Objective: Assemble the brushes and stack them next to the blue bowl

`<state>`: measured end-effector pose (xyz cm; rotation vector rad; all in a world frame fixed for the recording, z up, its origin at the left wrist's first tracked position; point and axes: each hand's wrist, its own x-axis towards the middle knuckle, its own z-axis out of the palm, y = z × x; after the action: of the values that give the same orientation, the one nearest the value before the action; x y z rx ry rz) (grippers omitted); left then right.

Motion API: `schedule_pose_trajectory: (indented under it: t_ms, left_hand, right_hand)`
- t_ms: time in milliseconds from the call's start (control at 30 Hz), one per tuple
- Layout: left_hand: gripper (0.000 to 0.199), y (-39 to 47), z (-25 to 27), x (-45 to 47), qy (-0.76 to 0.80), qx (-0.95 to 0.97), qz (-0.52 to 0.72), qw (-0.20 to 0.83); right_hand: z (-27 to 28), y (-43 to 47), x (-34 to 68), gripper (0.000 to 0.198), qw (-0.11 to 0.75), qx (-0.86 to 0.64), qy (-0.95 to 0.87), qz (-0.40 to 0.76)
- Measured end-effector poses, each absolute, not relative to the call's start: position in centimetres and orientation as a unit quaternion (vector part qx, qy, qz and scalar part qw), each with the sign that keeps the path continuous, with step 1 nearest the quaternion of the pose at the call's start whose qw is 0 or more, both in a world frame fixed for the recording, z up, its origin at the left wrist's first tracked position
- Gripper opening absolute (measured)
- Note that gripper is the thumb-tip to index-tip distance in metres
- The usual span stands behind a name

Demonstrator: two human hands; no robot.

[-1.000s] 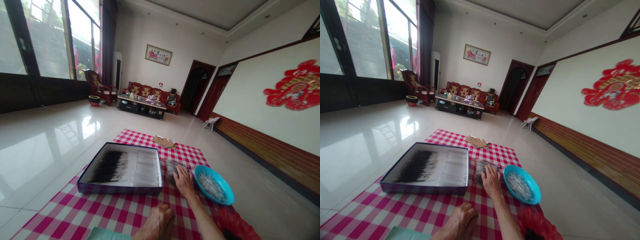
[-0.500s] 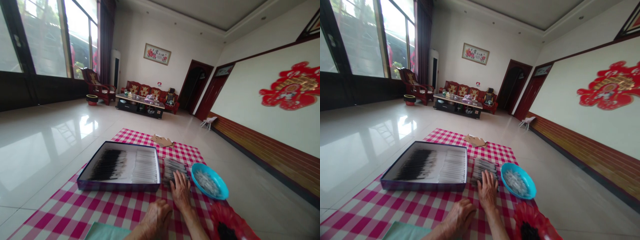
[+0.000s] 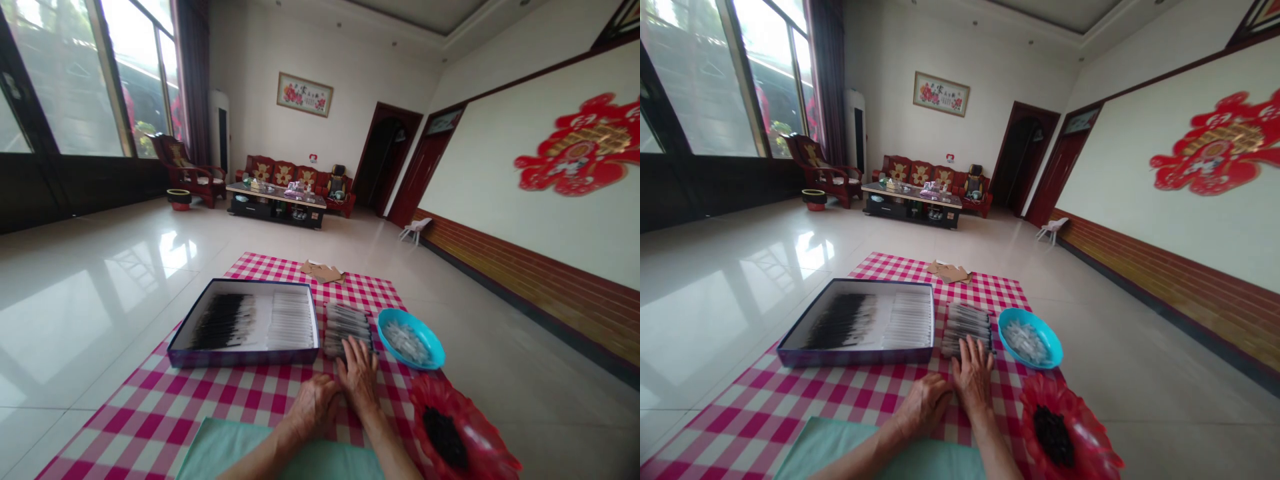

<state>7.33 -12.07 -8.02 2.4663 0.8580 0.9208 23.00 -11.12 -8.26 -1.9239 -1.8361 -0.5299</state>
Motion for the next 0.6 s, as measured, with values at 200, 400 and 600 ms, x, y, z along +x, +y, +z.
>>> schedule_pose_trajectory:
  t_ms: [200,400,600]
  left_hand:
    - [0.018,-12.0,-7.7,7.4,0.306,0.875,0.328,0.183]
    - [0.019,-12.2,-7.4,7.4,0.309,0.871,0.332,0.186]
    - [0.020,-12.1,-7.2,7.2,0.313,0.865,0.334,0.202]
  right_hand:
    - [-7.8,-11.7,22.7,0.035,0.258,-0.673,-0.669,-0.183]
    - [-7.5,-12.3,22.8,0.030,0.288,-0.651,-0.680,-0.174]
    - [-7.7,-12.3,23.0,0.030,0.315,-0.627,-0.693,-0.162]
